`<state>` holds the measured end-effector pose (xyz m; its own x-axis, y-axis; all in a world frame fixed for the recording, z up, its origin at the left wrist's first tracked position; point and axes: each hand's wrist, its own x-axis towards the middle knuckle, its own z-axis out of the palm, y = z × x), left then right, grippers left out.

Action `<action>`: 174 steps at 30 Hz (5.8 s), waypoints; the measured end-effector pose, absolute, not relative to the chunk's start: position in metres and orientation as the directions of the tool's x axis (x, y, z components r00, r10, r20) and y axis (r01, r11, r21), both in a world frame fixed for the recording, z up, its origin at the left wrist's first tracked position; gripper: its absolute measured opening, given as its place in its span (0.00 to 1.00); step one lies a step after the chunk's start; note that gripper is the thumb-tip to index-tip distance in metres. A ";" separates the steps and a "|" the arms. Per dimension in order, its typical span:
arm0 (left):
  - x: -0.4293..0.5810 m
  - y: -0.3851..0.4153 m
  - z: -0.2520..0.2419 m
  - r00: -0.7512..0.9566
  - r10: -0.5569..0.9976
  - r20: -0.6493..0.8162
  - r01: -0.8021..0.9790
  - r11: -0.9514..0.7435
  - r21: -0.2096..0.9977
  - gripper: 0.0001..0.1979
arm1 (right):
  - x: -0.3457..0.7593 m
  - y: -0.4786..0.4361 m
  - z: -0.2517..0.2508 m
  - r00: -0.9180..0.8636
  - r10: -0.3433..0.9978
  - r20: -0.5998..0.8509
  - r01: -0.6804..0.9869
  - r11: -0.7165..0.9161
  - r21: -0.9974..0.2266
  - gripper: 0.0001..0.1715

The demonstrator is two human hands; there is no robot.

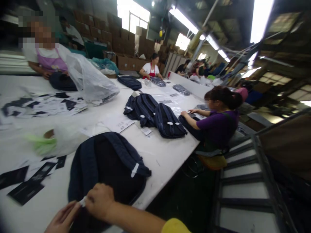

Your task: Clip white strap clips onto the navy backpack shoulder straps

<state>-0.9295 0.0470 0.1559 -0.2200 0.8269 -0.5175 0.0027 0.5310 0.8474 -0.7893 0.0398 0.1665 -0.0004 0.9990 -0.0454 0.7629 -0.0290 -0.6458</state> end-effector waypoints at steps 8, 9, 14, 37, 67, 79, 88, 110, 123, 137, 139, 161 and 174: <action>-0.926 0.045 0.161 -0.134 0.697 -0.704 -0.542 0.543 0.641 0.10 | -0.779 0.042 0.165 0.054 0.989 -0.135 0.434 -0.145 -0.889 0.11; -0.928 0.044 0.161 -0.124 0.712 -0.691 -0.511 0.551 0.660 0.10 | -0.777 0.041 0.163 0.054 0.989 -0.140 0.415 -0.150 -0.897 0.12; -0.933 0.041 0.165 -0.080 0.849 -0.522 -0.224 0.495 0.840 0.21 | -0.771 0.032 0.166 0.044 0.994 -0.096 0.377 -0.106 -0.920 0.13; -0.912 0.039 0.161 -0.051 0.915 -0.400 0.067 0.403 0.913 0.14 | -0.773 0.013 0.152 0.109 0.957 -0.268 0.209 -0.286 -0.935 0.23; -0.915 0.076 0.168 0.333 0.932 -0.143 0.545 -0.067 0.836 0.19 | -0.767 0.018 0.147 0.116 0.938 -0.325 0.167 -0.341 -0.925 0.19; -0.904 0.044 0.151 -0.056 0.953 -0.296 0.338 0.297 0.893 0.12 | -0.770 0.014 0.145 0.130 0.921 -0.368 0.028 -0.374 -0.927 0.16; -0.906 0.048 0.140 -0.041 0.885 -0.465 0.009 0.465 0.885 0.14 | -0.771 0.014 0.144 -0.022 0.733 -0.680 -0.431 -0.621 -0.655 0.20; -0.911 0.034 0.150 0.080 0.890 -0.449 0.030 0.448 0.893 0.25 | -0.758 0.025 0.157 -0.075 0.838 -0.541 -0.170 -0.546 -0.821 0.20; -0.932 -0.003 0.153 -0.174 0.940 -0.294 0.682 0.330 0.652 0.22 | -0.752 0.006 0.150 -0.152 0.934 -0.324 0.451 -0.226 -0.863 0.16; -0.894 0.028 0.100 0.353 0.932 0.079 0.878 -0.359 0.316 0.32 | -0.675 0.002 0.131 -0.660 0.751 0.024 0.592 0.539 -0.600 0.39; -0.899 0.018 0.102 0.350 0.926 0.138 0.870 -0.376 0.320 0.32 | -0.658 0.001 0.133 -0.715 0.696 0.063 0.527 0.596 -0.606 0.38; -0.874 0.003 0.163 0.387 0.904 0.181 0.853 -0.426 0.301 0.21 | -0.605 -0.037 0.156 -0.532 0.532 0.658 0.545 0.810 -0.215 0.23; -0.874 0.013 0.192 0.572 0.813 -0.113 0.710 -0.421 0.565 0.14 | -0.650 -0.089 0.087 -0.642 0.651 0.404 0.623 0.751 -0.220 0.28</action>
